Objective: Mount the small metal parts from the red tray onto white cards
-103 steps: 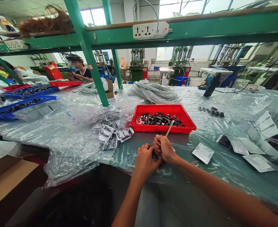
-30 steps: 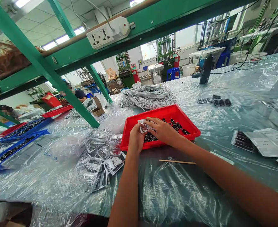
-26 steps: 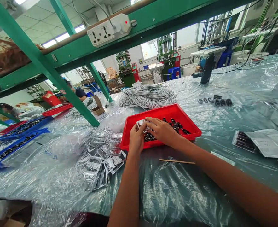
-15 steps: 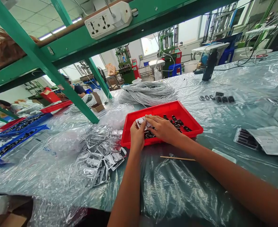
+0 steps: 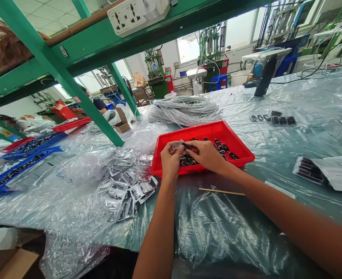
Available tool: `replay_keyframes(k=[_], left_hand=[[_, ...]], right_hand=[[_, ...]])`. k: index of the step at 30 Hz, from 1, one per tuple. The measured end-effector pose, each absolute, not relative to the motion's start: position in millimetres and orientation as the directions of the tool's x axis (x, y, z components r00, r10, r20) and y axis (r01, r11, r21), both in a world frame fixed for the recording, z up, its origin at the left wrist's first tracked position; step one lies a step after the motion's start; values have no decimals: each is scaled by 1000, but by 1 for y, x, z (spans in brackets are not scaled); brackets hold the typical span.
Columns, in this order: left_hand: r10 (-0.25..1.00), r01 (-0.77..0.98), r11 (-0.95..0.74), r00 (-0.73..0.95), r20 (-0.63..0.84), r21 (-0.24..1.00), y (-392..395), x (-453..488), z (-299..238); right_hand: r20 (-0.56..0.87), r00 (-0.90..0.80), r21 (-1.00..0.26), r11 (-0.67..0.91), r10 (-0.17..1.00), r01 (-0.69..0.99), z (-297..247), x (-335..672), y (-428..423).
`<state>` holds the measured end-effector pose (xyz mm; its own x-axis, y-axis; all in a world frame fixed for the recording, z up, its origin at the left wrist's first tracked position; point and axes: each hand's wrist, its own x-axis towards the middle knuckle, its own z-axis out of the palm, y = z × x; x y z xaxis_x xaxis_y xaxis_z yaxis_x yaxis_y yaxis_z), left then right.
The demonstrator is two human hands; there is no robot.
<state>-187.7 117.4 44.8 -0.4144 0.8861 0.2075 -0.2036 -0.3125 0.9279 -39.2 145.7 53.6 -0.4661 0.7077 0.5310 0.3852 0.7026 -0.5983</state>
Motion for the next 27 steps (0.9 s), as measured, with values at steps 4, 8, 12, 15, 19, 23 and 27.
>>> replay_keyframes(k=[4, 8, 12, 15, 19, 23, 27], left_hand=[[829, -252, -329, -538, 151, 910, 126, -201, 43], [921, -413, -253, -381, 87, 875, 124, -205, 50], [955, -419, -227, -273, 117, 879, 115, -196, 55], [939, -369, -254, -317, 136, 894, 112, -189, 55], [928, -402, -267, -351, 122, 876, 111, -188, 55], [951, -416, -239, -282, 126, 877, 110, -197, 56], [959, -335, -234, -236, 159, 913, 109, -204, 54]], right_hand=[[474, -485, -475, 678, 735, 561, 58, -31, 152], [582, -510, -435, 772, 634, 463, 60, -28, 152], [620, -560, -421, 835, 550, 354, 57, -34, 147], [639, -568, -399, 855, 518, 331, 54, -38, 143], [693, -533, -399, 874, 486, 278, 54, -41, 138], [745, -447, -445, 868, 495, 220, 50, -45, 136], [776, -359, -484, 855, 519, 189, 48, -46, 139]])
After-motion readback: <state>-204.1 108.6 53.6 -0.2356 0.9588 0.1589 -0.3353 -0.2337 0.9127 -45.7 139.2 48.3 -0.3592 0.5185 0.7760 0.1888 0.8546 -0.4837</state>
